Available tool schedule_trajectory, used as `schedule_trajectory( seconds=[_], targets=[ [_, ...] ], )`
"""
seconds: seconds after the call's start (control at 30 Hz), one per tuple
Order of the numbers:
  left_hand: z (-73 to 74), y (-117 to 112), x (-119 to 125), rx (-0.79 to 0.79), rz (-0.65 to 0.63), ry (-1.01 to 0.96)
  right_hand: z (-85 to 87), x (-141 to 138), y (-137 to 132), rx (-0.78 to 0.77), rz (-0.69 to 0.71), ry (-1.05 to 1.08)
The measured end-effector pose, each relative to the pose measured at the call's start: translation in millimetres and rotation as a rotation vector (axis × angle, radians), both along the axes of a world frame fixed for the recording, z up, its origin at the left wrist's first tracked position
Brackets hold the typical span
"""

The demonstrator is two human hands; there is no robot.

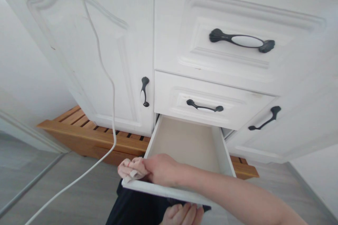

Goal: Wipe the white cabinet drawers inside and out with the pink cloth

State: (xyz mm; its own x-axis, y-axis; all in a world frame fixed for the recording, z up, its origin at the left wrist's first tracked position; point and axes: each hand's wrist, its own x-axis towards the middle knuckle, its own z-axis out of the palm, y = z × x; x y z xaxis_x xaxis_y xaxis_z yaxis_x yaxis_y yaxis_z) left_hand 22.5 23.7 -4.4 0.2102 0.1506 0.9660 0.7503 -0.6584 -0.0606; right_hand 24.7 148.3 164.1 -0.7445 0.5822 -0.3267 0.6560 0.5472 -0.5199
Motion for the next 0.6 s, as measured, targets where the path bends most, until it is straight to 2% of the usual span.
schedule_trajectory(
  seconds=[0.13,0.17,0.23,0.3,0.33,0.4,0.5,0.6],
  targets=[
    [-10.1,0,2,0.025,-0.012,-0.02,12.7,-2,6,-0.017,0.139,0.057],
    [-12.1,0,2,0.034,-0.006,-0.017,15.4,1,9,-0.08,0.154,0.097],
    [-13.9,-2,1,0.015,-0.003,-0.002,20.1,12,13,-0.307,0.169,0.2],
    [-13.1,-5,-2,-0.049,-0.015,0.027,24.7,31,13,-0.533,0.149,0.301],
    [-12.1,-7,-4,-0.086,-0.02,0.046,27.4,44,11,-0.581,0.123,0.337],
    [-10.5,-10,-8,-0.145,-0.04,0.09,35.5,76,0,-0.529,0.056,0.373],
    [-9.7,-11,-13,-0.172,-0.121,0.075,55.5,134,-33,-0.345,-0.042,0.365],
    [-8.2,-8,-13,-0.112,-0.166,0.066,76.3,191,-78,-0.252,-0.257,0.297]
  ],
)
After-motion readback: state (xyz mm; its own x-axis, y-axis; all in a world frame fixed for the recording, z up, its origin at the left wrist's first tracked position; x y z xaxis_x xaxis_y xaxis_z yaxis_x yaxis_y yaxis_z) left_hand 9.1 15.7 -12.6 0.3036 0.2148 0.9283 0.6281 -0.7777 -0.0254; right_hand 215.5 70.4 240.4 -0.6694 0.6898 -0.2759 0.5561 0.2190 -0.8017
